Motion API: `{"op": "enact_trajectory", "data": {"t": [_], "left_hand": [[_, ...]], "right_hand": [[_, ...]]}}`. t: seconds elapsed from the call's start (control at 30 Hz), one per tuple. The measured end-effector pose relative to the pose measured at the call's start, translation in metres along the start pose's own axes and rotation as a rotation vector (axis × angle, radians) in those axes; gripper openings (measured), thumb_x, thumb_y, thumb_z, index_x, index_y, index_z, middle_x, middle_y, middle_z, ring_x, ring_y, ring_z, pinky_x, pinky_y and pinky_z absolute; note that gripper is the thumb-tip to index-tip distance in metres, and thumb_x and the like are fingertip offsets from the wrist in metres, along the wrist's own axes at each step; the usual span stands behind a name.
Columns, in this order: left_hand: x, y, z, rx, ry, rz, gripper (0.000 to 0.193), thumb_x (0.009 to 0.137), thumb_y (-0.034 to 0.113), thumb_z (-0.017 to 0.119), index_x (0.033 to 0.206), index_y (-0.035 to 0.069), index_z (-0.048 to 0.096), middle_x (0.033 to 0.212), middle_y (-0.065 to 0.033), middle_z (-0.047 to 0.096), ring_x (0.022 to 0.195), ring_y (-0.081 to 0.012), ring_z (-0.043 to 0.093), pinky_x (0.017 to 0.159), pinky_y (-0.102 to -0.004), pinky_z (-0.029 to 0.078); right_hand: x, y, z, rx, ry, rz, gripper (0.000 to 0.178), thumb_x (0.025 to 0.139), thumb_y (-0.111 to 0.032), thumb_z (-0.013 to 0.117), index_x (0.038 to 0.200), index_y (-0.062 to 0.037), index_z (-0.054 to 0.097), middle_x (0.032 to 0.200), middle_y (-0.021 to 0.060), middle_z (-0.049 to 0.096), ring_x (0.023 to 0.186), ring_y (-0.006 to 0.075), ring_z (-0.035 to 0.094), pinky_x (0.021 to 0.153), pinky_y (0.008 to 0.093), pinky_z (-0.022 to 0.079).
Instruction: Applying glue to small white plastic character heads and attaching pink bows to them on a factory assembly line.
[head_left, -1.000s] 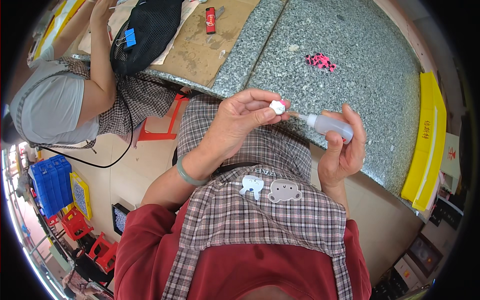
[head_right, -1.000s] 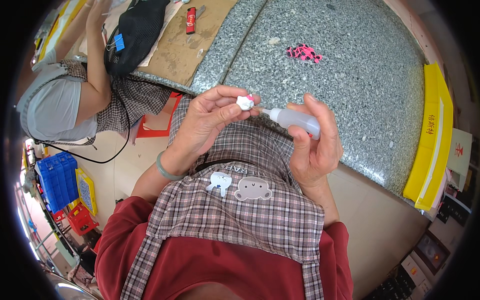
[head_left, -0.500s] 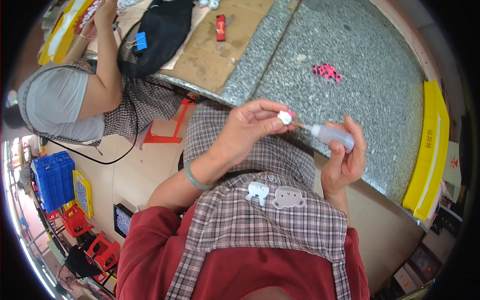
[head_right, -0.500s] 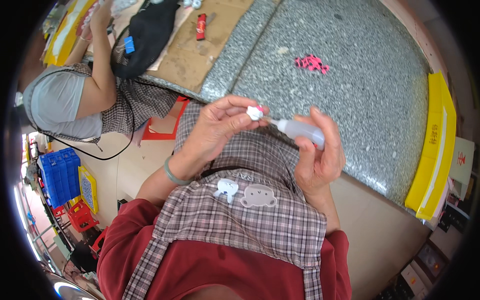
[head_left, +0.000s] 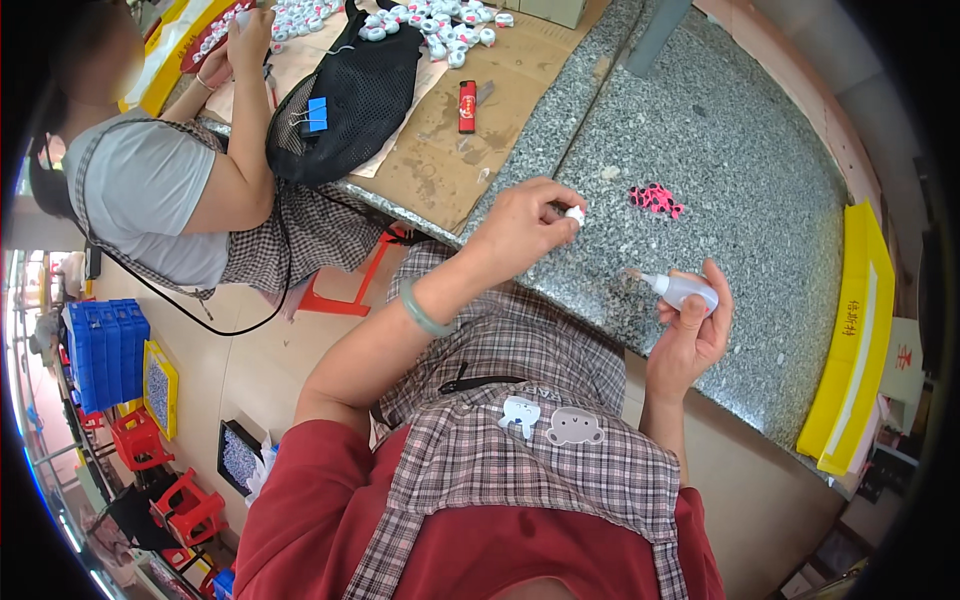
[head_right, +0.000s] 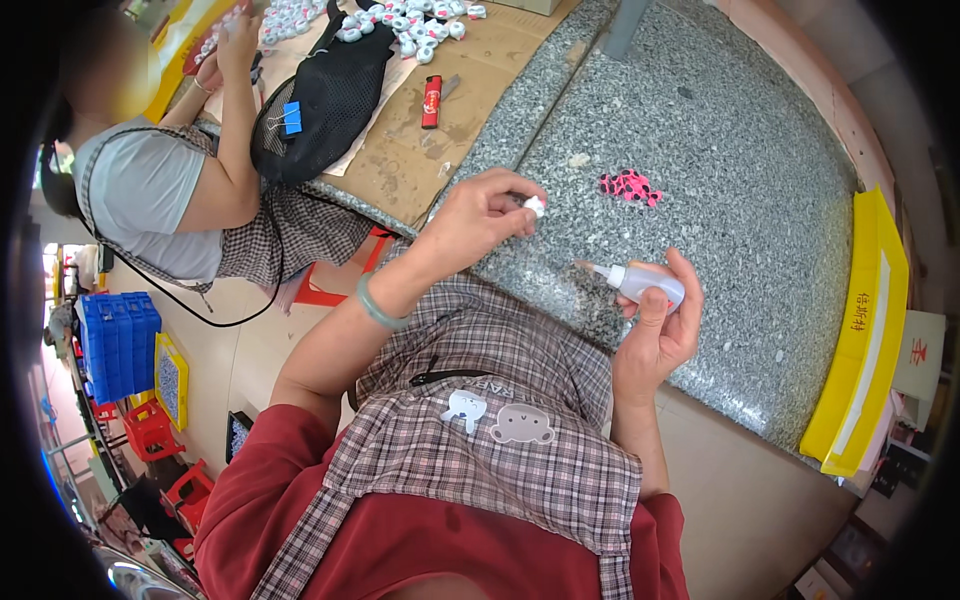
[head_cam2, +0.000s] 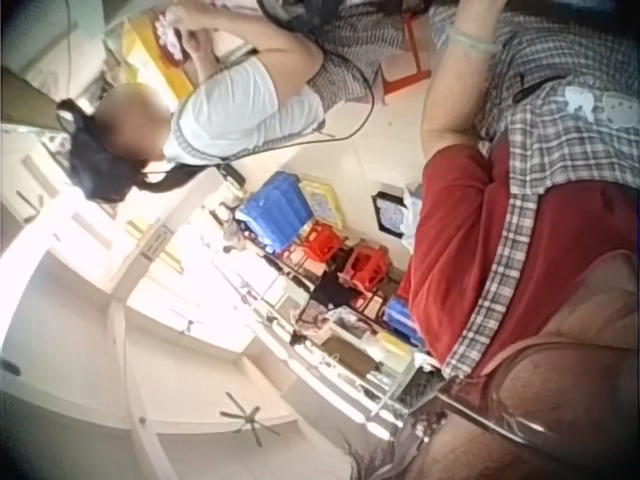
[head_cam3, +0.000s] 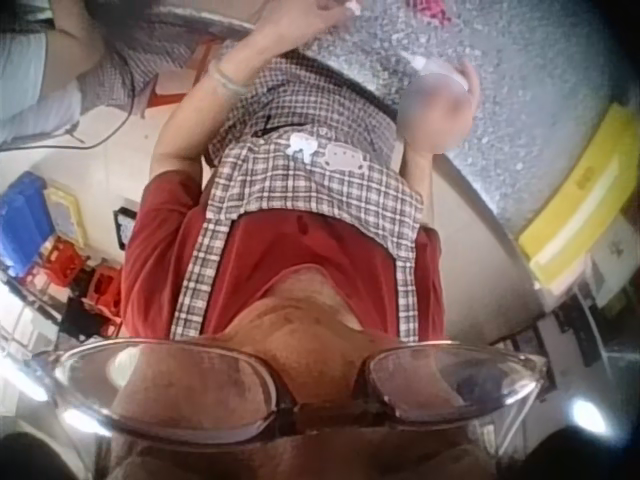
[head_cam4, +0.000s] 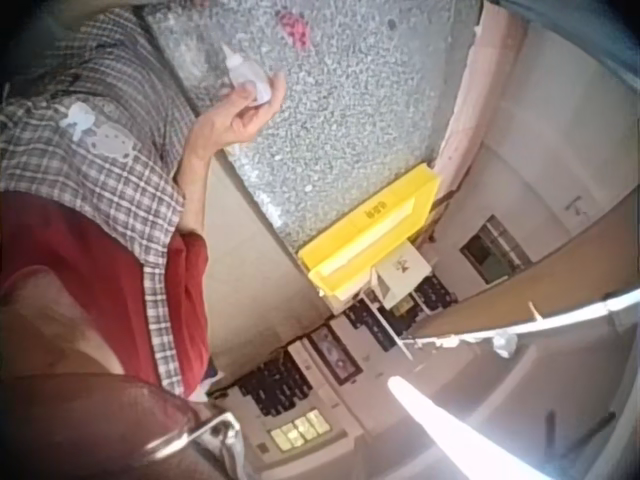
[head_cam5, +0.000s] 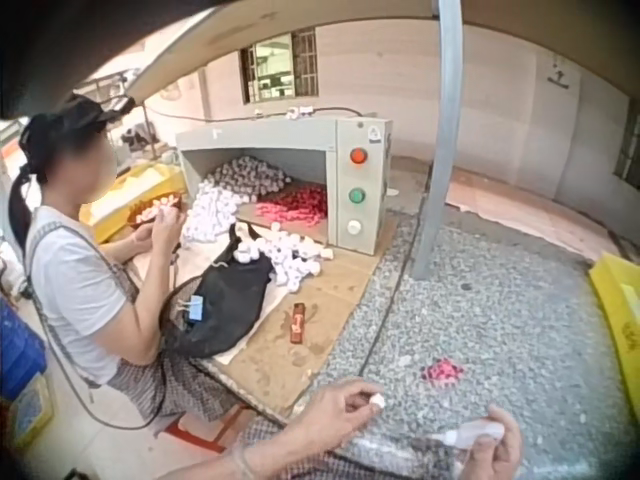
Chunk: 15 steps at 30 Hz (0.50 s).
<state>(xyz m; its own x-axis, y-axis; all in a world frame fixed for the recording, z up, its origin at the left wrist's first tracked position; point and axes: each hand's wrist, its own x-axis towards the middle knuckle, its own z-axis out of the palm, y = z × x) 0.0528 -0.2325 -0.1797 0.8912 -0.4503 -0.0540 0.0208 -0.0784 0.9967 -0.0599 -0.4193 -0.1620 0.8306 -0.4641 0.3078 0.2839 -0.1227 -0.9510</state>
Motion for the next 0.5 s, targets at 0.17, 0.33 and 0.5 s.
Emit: {"op": "enact_trajectory", "data": {"t": [0.17,0.33,0.5], "left_hand": [[0.024,0.003,0.006,0.36,-0.006,0.121,0.025,0.077,0.007,0.063,0.101,0.001,0.06,0.093,-0.0096,0.059,0.072,-0.0159,0.062,0.065,-0.0281,0.049],[0.034,0.002,-0.003,0.564,0.294,0.532,0.024,0.076,0.009,0.063,0.098,0.003,0.061,0.094,-0.0119,0.057,0.067,-0.0238,0.059,0.063,-0.0336,0.048],[0.037,0.01,-0.071,0.961,0.652,0.326,0.024,0.076,0.014,0.062,0.099,0.007,0.057,0.099,-0.0116,0.055,0.085,-0.0313,0.059,0.07,-0.0406,0.049]], "right_hand": [[0.007,0.014,-0.001,0.082,0.055,0.058,0.042,0.092,-0.025,0.053,0.123,0.0016,0.045,0.094,0.0115,0.061,0.066,0.0078,0.05,0.056,0.0185,0.04],[0.012,0.024,-0.008,0.178,0.088,0.151,0.041,0.092,-0.025,0.054,0.123,0.0009,0.046,0.093,0.011,0.061,0.065,0.0077,0.051,0.055,0.0189,0.04],[0.013,0.029,-0.007,0.194,0.074,0.181,0.041,0.092,-0.024,0.053,0.123,0.0009,0.046,0.093,0.0108,0.061,0.065,0.0078,0.051,0.054,0.0189,0.04]]}}
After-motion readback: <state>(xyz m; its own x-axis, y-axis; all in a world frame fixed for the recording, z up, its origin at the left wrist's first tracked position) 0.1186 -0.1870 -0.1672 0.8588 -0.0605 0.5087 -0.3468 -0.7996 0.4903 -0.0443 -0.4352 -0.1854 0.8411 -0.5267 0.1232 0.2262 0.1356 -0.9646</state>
